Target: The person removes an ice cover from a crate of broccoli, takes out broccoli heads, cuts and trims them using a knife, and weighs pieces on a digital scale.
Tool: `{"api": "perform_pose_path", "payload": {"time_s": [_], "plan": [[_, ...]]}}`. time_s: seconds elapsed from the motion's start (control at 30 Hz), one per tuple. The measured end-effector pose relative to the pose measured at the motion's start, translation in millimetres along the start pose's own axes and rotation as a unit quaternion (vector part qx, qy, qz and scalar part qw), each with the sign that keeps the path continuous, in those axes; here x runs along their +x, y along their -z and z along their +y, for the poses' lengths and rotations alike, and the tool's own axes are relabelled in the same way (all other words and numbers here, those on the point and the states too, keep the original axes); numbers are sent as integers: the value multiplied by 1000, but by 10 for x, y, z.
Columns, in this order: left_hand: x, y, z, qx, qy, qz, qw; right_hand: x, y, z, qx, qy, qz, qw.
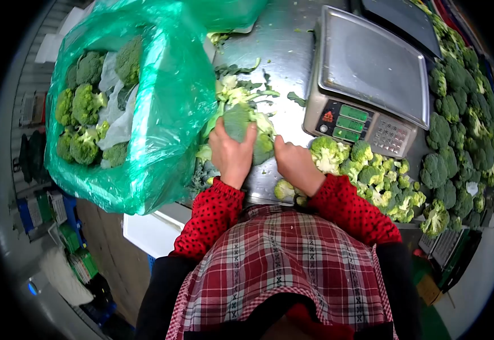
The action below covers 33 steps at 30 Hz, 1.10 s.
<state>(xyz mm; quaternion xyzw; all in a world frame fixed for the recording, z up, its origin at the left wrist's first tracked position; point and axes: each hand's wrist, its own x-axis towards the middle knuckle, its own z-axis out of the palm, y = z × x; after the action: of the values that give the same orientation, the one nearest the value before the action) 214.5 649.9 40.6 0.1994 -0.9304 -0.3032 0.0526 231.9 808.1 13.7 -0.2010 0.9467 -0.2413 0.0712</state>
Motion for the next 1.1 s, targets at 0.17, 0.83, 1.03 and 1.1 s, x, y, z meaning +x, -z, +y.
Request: {"api": "perform_pose_path", "payload": {"time_s": [0.17,0.83,1.03,1.1], "plan": [[148,-42,-280,-110,46,-44,992,302,256,33,102,-46,-194,975],[456,-60,-305,-234,23,-72,969,499,592,-28,34,20,-201,979],[512,-64,-280,-315,99,-127,935,231,-4,82,-7,-17,-11,1000],[507,-8,-281,-322,109,-162,926,377,276,97,58,-40,-183,981]]}}
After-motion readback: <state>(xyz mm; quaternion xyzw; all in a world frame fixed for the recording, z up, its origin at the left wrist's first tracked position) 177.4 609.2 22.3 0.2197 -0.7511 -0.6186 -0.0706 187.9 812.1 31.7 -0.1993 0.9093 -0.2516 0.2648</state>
